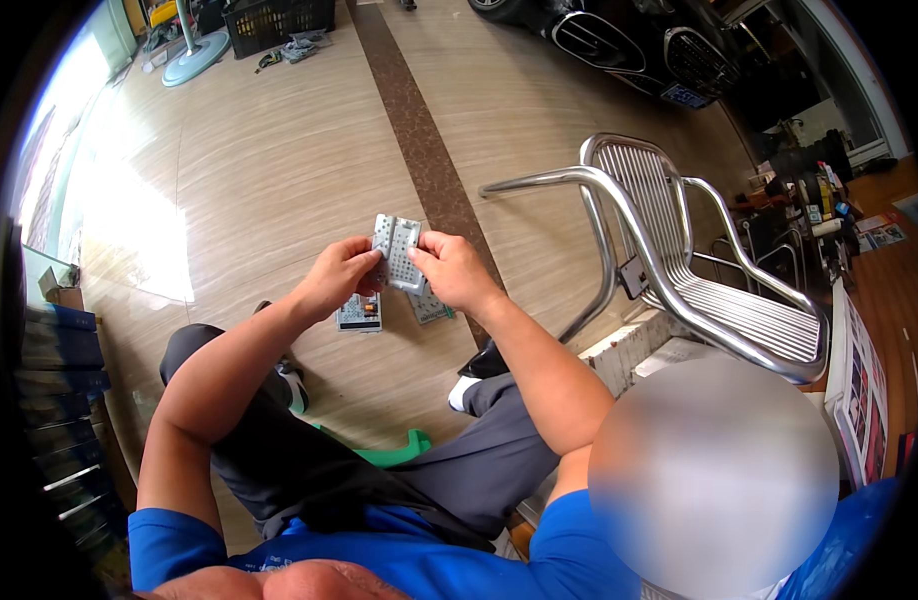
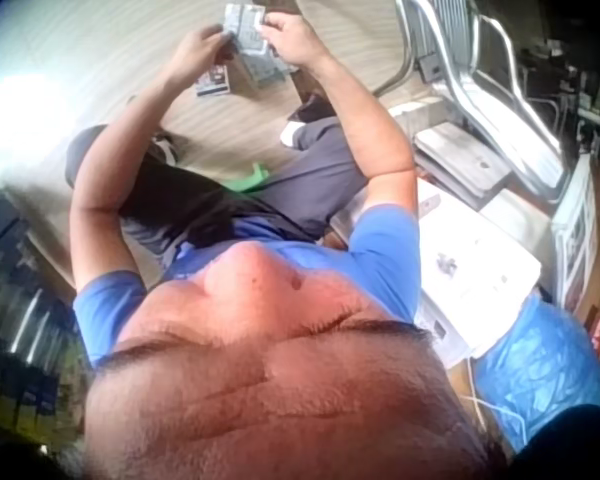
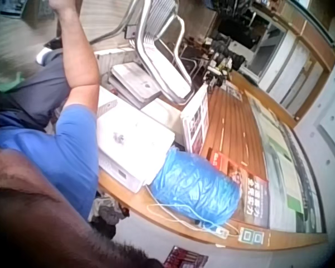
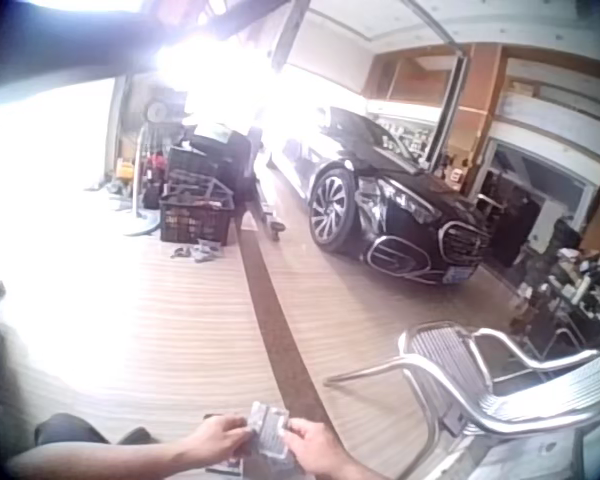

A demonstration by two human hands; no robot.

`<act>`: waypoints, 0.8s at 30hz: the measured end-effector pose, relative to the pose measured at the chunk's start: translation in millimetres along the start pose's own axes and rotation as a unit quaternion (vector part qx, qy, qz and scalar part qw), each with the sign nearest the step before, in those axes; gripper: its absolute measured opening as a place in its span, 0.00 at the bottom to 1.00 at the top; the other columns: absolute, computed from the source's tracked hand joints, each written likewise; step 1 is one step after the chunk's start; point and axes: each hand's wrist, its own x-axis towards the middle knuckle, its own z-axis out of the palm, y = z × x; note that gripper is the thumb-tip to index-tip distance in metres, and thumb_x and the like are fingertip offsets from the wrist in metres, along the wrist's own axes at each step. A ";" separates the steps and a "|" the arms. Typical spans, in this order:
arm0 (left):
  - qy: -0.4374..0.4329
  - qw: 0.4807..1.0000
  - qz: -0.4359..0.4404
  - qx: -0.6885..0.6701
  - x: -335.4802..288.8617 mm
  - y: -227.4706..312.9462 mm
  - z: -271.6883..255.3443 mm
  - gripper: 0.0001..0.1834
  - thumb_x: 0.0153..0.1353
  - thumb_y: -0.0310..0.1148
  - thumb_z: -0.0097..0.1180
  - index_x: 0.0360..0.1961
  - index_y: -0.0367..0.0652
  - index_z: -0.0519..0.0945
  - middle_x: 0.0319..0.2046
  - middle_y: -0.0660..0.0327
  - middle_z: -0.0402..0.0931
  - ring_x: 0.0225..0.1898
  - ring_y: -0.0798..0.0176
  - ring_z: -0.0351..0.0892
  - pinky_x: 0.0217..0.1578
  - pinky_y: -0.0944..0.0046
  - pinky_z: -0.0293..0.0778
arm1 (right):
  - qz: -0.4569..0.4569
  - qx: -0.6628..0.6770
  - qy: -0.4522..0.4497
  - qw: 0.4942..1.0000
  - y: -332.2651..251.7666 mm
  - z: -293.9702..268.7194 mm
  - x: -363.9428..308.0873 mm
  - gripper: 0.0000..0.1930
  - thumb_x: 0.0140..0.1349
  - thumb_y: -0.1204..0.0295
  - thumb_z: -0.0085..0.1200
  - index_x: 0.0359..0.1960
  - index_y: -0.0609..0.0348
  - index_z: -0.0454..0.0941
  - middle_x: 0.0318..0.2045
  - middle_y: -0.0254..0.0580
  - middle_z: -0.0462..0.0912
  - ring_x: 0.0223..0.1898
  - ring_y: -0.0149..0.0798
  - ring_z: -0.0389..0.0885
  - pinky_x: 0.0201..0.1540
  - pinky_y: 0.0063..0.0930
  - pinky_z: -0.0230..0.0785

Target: The person picks up a perforated metal plate from a disassembled electronic device on the floor, then turns, aligns, and handles the metal piece with both hands.

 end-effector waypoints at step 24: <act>0.009 1.000 0.008 0.023 -2.1 2.8 0.8 0.16 0.73 0.38 0.49 0.46 0.34 0.79 0.33 0.63 0.79 0.29 0.72 0.77 0.31 0.70 0.76 | 0.006 0.033 -0.036 0.999 -5.6 1.7 -4.3 0.15 0.66 0.78 0.52 0.53 0.70 0.77 0.48 0.45 0.85 0.47 0.31 0.82 0.52 0.28 0.75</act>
